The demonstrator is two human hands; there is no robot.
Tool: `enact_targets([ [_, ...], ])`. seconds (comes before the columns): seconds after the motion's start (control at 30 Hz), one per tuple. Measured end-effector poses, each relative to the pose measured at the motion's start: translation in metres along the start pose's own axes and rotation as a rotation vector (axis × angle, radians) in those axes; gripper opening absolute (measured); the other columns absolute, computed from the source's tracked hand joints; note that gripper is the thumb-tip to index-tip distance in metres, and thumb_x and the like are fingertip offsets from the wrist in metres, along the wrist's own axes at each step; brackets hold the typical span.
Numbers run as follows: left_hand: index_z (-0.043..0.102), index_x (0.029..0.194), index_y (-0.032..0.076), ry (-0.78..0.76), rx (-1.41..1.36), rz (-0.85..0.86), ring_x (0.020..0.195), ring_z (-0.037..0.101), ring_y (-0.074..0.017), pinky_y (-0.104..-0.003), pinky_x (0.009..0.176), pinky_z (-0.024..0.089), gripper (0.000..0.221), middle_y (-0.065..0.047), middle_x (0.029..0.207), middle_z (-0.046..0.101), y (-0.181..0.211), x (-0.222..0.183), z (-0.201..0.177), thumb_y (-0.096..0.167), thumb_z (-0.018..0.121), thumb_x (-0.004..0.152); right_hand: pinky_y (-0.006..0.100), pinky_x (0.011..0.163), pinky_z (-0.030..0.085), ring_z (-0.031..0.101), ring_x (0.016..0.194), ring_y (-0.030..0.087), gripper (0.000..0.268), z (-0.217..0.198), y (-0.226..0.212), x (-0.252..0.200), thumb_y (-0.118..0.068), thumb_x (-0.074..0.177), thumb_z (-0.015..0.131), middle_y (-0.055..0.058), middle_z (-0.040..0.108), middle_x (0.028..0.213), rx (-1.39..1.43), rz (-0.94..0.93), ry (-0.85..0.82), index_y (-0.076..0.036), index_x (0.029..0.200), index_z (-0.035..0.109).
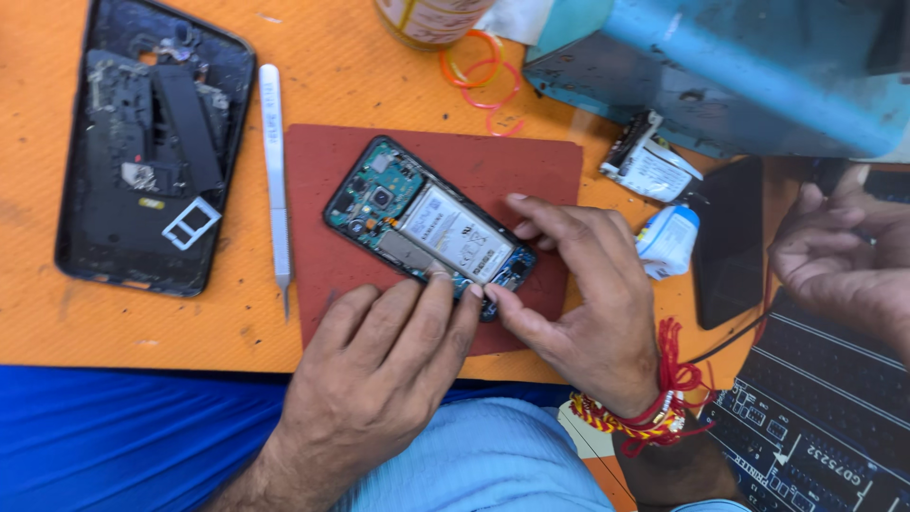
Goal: The person disassembles a mobile phone using tweezers and a handheld tool. They remove internal components, including a circuit board and a module, from the device frame and place them on a red mat on an orange workbench next to an open phone case and a battery.
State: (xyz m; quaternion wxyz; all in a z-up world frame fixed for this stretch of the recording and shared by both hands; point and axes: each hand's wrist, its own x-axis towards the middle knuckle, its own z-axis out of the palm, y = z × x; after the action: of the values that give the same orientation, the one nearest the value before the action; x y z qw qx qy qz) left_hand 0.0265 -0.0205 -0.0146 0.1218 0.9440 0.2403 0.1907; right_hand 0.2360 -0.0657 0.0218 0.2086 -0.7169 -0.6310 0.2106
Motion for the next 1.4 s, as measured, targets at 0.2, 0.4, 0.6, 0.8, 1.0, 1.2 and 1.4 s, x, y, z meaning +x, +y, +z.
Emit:
enact_targets([
  [0.2,0.069,0.129,0.006,-0.007,-0.010,-0.027,0.110,0.061,-0.0258,-0.044,0.091,0.051,0.041,-0.013,0.126,0.063,0.004,0.001,0.001,0.023,0.060,0.093,0.035,0.092,0.053,0.061,0.103,0.023,0.069,0.000,-0.001,-0.003,-0.014,0.074,0.089,0.007,0.068,0.113,-0.002,-0.005,0.014,-0.006,0.137,0.061],
  [0.4,0.069,0.130,0.008,0.012,-0.030,-0.029,0.112,0.061,-0.0252,-0.044,0.092,0.050,0.040,-0.011,0.127,0.063,0.003,-0.003,0.006,0.022,0.060,0.094,0.036,0.093,0.051,0.061,0.103,0.024,0.069,0.001,-0.002,-0.006,-0.014,0.075,0.088,0.007,0.068,0.114,-0.021,-0.017,0.037,-0.007,0.138,0.060],
  [0.6,0.069,0.130,0.009,0.010,-0.041,-0.026,0.111,0.061,-0.0253,-0.045,0.092,0.050,0.041,-0.012,0.126,0.063,0.002,-0.002,0.004,0.021,0.061,0.092,0.038,0.095,0.051,0.063,0.106,0.025,0.069,0.000,-0.001,-0.006,-0.015,0.076,0.088,0.008,0.068,0.114,-0.023,-0.029,0.044,-0.007,0.138,0.060],
  [0.8,0.071,0.127,0.007,0.021,-0.134,-0.032,0.106,0.065,-0.0256,-0.046,0.090,0.053,0.041,-0.011,0.121,0.065,-0.003,0.002,-0.007,0.019,0.060,0.089,0.036,0.094,0.053,0.063,0.104,0.025,0.071,-0.002,0.000,-0.006,-0.013,0.075,0.088,0.008,0.068,0.113,0.021,0.004,0.020,-0.006,0.140,0.059],
  [1.0,0.073,0.118,0.006,0.237,-0.239,-0.206,0.101,0.067,-0.0245,-0.041,0.085,0.054,0.028,-0.009,0.110,0.068,-0.023,-0.003,-0.034,0.011,0.082,0.092,0.036,0.094,0.053,0.064,0.103,0.024,0.070,-0.004,-0.001,-0.003,-0.011,0.074,0.087,0.009,0.070,0.114,0.015,-0.010,0.005,-0.004,0.138,0.059],
  [1.2,0.069,0.128,0.006,0.332,0.057,-0.593,0.113,0.061,-0.0269,-0.038,0.098,0.051,0.036,-0.008,0.122,0.066,-0.047,-0.025,-0.060,0.008,0.087,0.097,0.033,0.092,0.055,0.067,0.103,0.021,0.066,-0.002,-0.003,-0.004,-0.008,0.077,0.085,0.010,0.069,0.115,0.036,0.005,0.015,-0.002,0.137,0.059],
  [1.4,0.061,0.137,0.002,0.258,0.122,-0.694,0.119,0.059,-0.0326,-0.041,0.105,0.048,0.054,-0.013,0.132,0.061,-0.062,-0.033,-0.062,0.013,0.089,0.092,0.033,0.092,0.055,0.067,0.103,0.020,0.064,0.000,-0.005,-0.004,-0.008,0.078,0.085,0.011,0.069,0.116,0.062,0.042,0.032,-0.002,0.137,0.060],
])
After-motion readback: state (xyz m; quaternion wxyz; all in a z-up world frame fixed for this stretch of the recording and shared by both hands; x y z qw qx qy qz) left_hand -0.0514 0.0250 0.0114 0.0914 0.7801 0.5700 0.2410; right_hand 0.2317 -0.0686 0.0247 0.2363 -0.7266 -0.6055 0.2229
